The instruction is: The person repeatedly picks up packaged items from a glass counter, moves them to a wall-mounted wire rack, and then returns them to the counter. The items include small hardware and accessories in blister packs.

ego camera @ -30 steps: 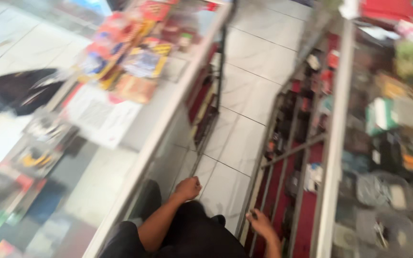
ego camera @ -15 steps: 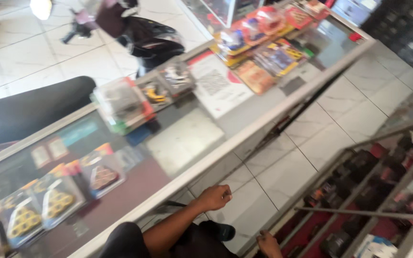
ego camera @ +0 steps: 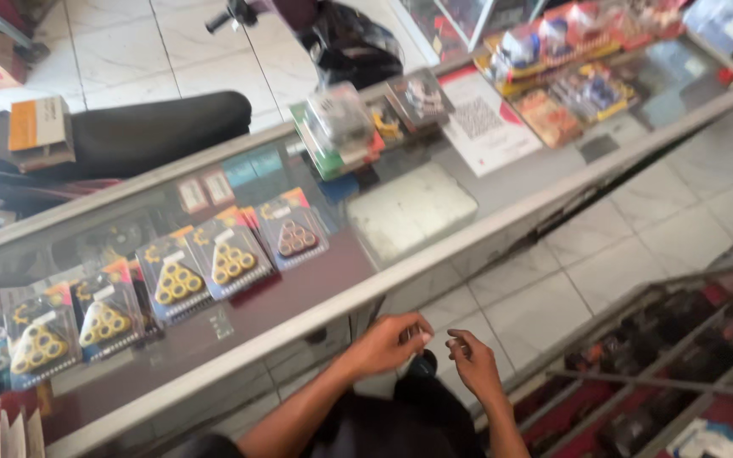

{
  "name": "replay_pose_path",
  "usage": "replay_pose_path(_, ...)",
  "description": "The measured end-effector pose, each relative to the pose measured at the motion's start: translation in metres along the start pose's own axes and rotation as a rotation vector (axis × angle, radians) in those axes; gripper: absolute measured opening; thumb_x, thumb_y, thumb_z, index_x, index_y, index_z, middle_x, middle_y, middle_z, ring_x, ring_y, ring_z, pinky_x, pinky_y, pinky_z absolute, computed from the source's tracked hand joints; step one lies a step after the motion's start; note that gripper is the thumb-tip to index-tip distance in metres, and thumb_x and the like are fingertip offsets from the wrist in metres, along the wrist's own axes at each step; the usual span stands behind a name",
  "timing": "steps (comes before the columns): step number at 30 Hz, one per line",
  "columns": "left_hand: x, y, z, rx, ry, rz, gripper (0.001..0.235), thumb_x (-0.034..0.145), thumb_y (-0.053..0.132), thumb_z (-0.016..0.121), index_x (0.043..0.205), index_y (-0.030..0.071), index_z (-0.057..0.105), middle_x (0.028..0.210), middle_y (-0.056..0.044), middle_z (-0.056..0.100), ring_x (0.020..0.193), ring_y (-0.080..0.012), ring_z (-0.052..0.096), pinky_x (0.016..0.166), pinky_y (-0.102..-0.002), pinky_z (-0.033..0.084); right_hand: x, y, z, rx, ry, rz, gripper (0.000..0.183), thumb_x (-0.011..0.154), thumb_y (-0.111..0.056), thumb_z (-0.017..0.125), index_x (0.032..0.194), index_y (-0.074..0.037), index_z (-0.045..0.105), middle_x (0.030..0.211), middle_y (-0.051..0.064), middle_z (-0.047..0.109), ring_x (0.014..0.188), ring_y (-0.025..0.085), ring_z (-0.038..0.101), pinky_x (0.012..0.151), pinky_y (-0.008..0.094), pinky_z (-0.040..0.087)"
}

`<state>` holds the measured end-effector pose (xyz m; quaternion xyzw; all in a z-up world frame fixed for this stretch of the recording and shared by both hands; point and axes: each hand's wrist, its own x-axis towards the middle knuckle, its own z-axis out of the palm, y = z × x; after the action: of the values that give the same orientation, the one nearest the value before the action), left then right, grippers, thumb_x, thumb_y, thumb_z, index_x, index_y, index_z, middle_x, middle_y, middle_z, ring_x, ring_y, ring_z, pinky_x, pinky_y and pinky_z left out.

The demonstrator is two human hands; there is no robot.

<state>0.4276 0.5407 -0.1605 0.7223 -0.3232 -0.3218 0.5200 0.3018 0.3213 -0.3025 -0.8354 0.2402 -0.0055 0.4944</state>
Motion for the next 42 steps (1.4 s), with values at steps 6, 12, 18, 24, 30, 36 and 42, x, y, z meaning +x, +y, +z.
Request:
replay_pose_path(6,0.002,0.050,-0.059,0.039,0.462,0.210,0.010,0.095,0.014,0.070,0.102,0.007,0.073,0.071,-0.003,0.067,0.060,-0.0098,0.061,0.056,-0.027,0.051,0.039,-0.136,-0.026,0.096,0.228,-0.529,0.018,0.097,-0.004,0.063,0.110,-0.001,0.074,0.084,0.008,0.076,0.069,0.014,0.070,0.065,0.028,0.054)
replay_pose_path(12,0.060,0.077,-0.125,0.280,1.163,0.203,0.015,0.097,0.019,0.072,0.101,0.005,0.068,0.089,-0.009,0.067,0.080,-0.0224,0.065,0.072,-0.036,0.051,0.104,-0.238,-0.039,0.236,0.225,-0.803,0.014,0.100,-0.001,0.060,0.108,0.001,0.071,0.088,0.008,0.074,0.072,0.012,0.069,0.068,0.026,0.055)
replay_pose_path(18,0.136,0.062,-0.175,0.310,1.361,-0.063,0.065,0.092,0.044,0.072,0.130,-0.004,0.051,0.128,-0.026,0.052,0.123,-0.0434,0.051,0.102,-0.049,0.042,0.188,-0.281,-0.015,0.231,0.143,-0.789,0.035,0.096,-0.007,0.064,0.130,-0.001,0.064,0.113,0.012,0.072,0.098,0.020,0.071,0.082,0.032,0.056)
replay_pose_path(24,0.164,0.037,-0.188,0.130,1.355,-0.208,0.083,0.088,0.053,0.073,0.138,-0.007,0.043,0.135,-0.029,0.051,0.131,-0.0431,0.049,0.110,-0.045,0.040,0.224,-0.297,0.008,0.092,0.107,-1.033,0.056,0.098,-0.014,0.069,0.148,-0.001,0.048,0.145,0.022,0.054,0.135,0.038,0.052,0.116,0.045,0.040)
replay_pose_path(30,0.155,0.039,-0.189,-0.119,1.250,-0.128,0.084,0.085,0.041,0.074,0.144,-0.006,0.036,0.141,-0.029,0.051,0.130,-0.0360,0.056,0.106,-0.041,0.046,0.223,-0.290,0.010,0.169,-0.009,-1.002,0.065,0.093,-0.018,0.073,0.149,0.000,0.045,0.139,0.022,0.055,0.130,0.035,0.055,0.112,0.042,0.042)
replay_pose_path(36,0.144,0.055,-0.182,-0.402,0.974,0.122,0.099,0.086,0.018,0.071,0.154,-0.001,0.002,0.133,-0.028,0.052,0.122,-0.0342,0.061,0.102,-0.040,0.053,0.228,-0.282,0.000,0.462,-0.108,-0.733,0.062,0.093,-0.018,0.071,0.149,-0.006,0.046,0.148,0.012,0.051,0.128,0.023,0.057,0.095,0.037,0.051)
replay_pose_path(42,0.127,0.061,-0.147,-0.127,0.820,0.312,0.100,0.090,0.013,0.073,0.161,-0.001,0.003,0.148,-0.029,0.040,0.138,-0.0358,0.046,0.115,-0.043,0.040,0.213,-0.279,-0.010,0.892,-0.332,-0.672,0.078,0.094,-0.016,0.073,0.159,-0.007,0.030,0.148,0.014,0.049,0.134,0.025,0.052,0.102,0.036,0.051)
